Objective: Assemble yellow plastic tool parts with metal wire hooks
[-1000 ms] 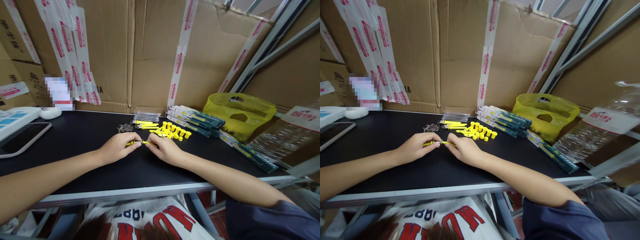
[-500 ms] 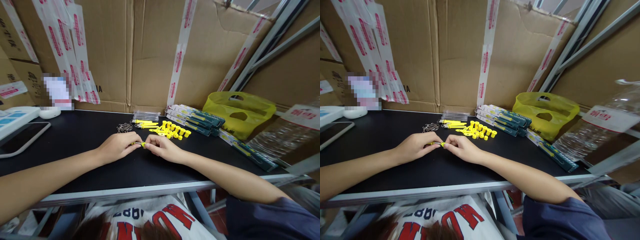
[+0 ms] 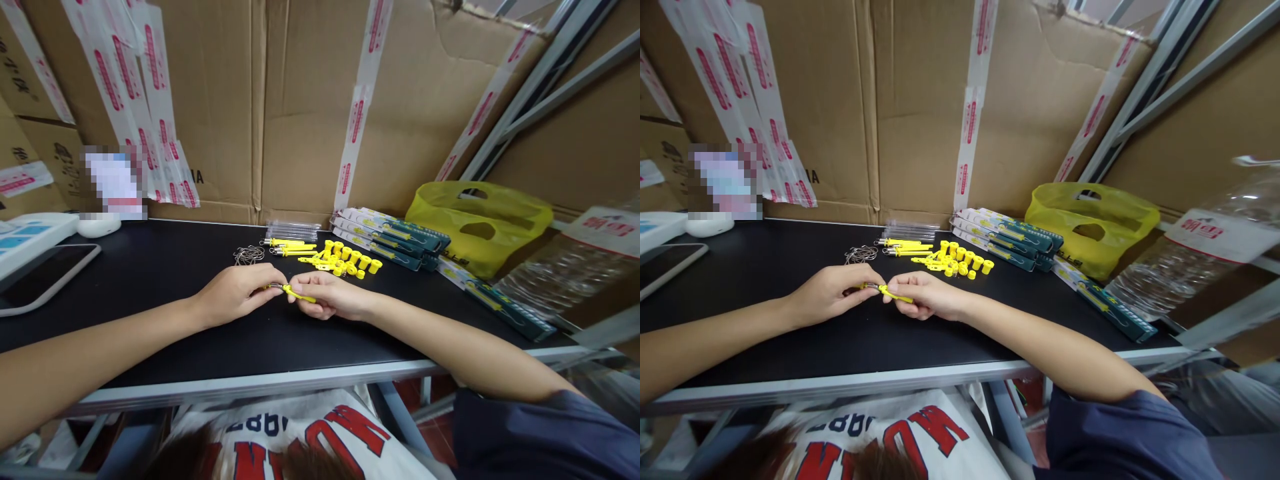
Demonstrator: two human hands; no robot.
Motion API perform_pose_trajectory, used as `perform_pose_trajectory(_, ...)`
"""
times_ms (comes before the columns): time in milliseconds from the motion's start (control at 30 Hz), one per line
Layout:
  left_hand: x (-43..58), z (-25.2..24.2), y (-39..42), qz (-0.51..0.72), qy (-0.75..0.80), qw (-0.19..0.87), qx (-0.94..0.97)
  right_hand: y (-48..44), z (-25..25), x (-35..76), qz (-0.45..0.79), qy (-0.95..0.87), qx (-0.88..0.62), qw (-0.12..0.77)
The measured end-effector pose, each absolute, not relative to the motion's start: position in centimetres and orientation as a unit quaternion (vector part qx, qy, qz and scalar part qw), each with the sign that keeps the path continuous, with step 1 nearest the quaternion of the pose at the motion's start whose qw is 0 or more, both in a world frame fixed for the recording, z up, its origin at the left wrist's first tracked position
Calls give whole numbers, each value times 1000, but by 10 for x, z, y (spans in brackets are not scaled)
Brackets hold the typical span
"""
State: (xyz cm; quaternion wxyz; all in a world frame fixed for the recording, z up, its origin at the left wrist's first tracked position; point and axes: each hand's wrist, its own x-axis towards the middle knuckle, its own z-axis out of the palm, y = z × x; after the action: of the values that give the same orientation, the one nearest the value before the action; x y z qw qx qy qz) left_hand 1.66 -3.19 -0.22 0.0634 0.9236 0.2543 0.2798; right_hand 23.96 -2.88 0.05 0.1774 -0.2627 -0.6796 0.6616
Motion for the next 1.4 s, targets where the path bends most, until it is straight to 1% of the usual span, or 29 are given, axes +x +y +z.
perform_pose_trajectory(67,17,-2,-33,276,274,52,920,-30,1,239,644,-693,-274,172)
perform_pose_trajectory(133,17,-3,-33,274,294,37,915,-33,1,238,587,-734,-283,189)
perform_pose_trajectory(200,17,-4,-33,271,307,21,912,-37,1,237,474,-800,-290,224)
perform_pose_trajectory(267,17,-5,-32,261,307,0,915,-40,0,237,318,-863,-307,246)
perform_pose_trajectory(333,17,-5,-32,242,300,-29,923,-41,-2,237,184,-894,-335,233)
perform_pose_trajectory(367,17,-6,-33,230,295,-43,926,-40,-3,237,141,-900,-345,225)
perform_pose_trajectory(433,17,-6,-33,209,288,-63,932,-38,-4,238,95,-907,-346,220)
perform_pose_trajectory(567,18,-7,-34,193,282,-71,937,-35,-6,238,42,-920,-304,242)
perform_pose_trajectory(800,17,-9,-31,192,283,-74,937,-34,-8,237,35,-920,-309,238)
perform_pose_trajectory(900,18,-8,-31,186,288,-74,937,-32,-8,236,54,-919,-309,240)
perform_pose_trajectory(1233,19,-10,-30,194,270,-87,939,-31,-9,236,286,-869,-334,225)
perform_pose_trajectory(1400,18,-9,-31,193,274,-89,938,-22,-10,239,333,-839,-362,234)
